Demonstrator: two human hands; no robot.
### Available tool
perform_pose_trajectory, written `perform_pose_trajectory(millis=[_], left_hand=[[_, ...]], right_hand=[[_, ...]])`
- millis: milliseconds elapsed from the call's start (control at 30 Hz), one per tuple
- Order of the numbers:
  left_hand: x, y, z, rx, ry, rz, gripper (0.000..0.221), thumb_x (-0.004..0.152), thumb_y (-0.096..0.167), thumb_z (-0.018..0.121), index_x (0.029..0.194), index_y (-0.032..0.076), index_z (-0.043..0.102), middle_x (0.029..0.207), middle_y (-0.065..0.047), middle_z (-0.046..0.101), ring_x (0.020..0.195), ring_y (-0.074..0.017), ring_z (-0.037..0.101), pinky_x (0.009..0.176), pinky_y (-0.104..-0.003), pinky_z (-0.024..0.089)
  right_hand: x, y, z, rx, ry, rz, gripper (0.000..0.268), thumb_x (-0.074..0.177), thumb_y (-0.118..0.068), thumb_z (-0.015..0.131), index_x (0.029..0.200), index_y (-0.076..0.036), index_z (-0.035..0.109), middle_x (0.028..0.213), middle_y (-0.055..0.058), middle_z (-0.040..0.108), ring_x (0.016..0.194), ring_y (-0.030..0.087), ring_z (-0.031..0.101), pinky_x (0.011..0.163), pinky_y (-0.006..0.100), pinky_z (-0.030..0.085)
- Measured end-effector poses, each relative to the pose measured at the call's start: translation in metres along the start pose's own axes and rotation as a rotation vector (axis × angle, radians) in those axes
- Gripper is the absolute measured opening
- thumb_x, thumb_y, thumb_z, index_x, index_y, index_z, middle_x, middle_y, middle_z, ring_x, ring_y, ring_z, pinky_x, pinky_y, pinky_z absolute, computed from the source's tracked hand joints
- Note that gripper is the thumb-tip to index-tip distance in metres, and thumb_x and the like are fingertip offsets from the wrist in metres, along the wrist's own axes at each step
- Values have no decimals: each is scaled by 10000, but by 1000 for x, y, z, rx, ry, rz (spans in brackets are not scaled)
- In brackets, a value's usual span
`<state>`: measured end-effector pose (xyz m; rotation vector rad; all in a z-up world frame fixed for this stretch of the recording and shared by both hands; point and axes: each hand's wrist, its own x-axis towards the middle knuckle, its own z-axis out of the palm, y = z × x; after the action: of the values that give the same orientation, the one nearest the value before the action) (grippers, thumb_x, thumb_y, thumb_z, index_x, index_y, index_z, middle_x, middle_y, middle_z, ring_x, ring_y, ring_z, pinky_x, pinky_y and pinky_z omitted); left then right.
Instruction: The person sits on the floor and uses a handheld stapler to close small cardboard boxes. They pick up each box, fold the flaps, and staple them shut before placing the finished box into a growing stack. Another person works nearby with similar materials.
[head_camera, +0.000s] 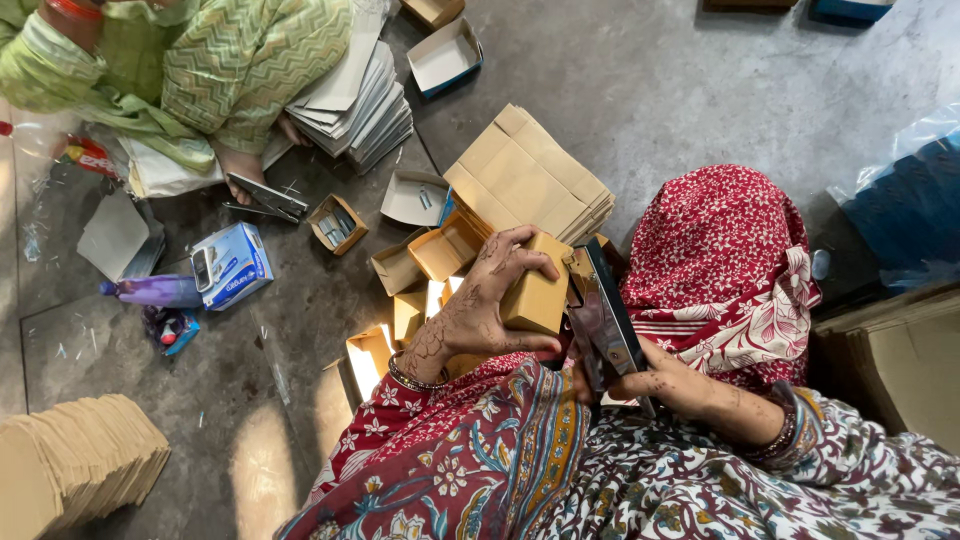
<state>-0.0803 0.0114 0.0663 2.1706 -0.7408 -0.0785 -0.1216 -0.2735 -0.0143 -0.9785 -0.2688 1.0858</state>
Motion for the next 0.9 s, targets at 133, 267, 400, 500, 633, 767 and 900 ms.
perform_pose_trajectory(millis=[133, 267, 400, 500, 633, 767, 900], left_hand=[[-4, -6, 4, -34, 7, -41, 812, 696, 519, 940, 1324, 196, 538, 1523, -218, 404, 1485, -426, 389, 1210, -529, 380], [-3, -4, 4, -72, -14, -51, 800, 663, 504, 945, 1296, 203, 559, 1522, -227, 409, 1488, -434, 386, 1197, -524, 380], [0, -1, 0, -58, -20, -17, 799, 655, 506, 960, 1285, 205, 572, 1520, -217, 430, 1484, -426, 401, 1207, -527, 372], [1, -3, 2, -77, -30, 4, 807, 648, 512, 967, 1281, 202, 574, 1514, -213, 435, 1481, -424, 403, 1210, -526, 366], [-2, -7, 3, -92, -31, -8, 787, 666, 511, 961, 1280, 200, 580, 1522, -207, 440, 1488, -417, 410, 1217, -515, 371], [-3, -11, -1, 25, 55, -21, 802, 680, 502, 962, 1308, 217, 555, 1511, -175, 462, 1486, -403, 424, 1229, -520, 361], [1, -16, -3, 322, 519, -123, 966, 647, 451, 982, 1378, 166, 419, 1485, -186, 352, 1397, -385, 400, 1145, -509, 403]], right_hand=[[-15, -14, -6, -189, -105, 33, 753, 680, -73, 665, 1411, -47, 486, 1259, 83, 653, 1145, 174, 624, 948, 348, 524], [-23, -5, -10, -300, -64, 156, 729, 706, -84, 715, 1403, -62, 506, 1180, 67, 650, 1037, 171, 623, 844, 362, 564], [-22, 19, -7, -434, 8, 29, 552, 860, -195, 762, 1350, -50, 553, 1118, 72, 684, 1009, 148, 626, 903, 306, 533], [-21, 33, -4, -708, 116, 42, 438, 857, -262, 791, 1215, -57, 645, 1052, 32, 717, 978, 111, 642, 861, 276, 513], [-12, 40, 0, -526, 36, 134, 339, 926, -286, 769, 1081, -10, 649, 868, 88, 610, 825, 152, 548, 744, 319, 508], [10, 25, -12, -394, -47, 73, 521, 866, -290, 773, 1294, -55, 591, 1012, 76, 621, 943, 165, 575, 830, 343, 498], [67, -5, -46, -682, 202, -167, 792, 825, -294, 738, 1507, -73, 401, 1365, 147, 524, 1252, 252, 511, 1010, 445, 424]])
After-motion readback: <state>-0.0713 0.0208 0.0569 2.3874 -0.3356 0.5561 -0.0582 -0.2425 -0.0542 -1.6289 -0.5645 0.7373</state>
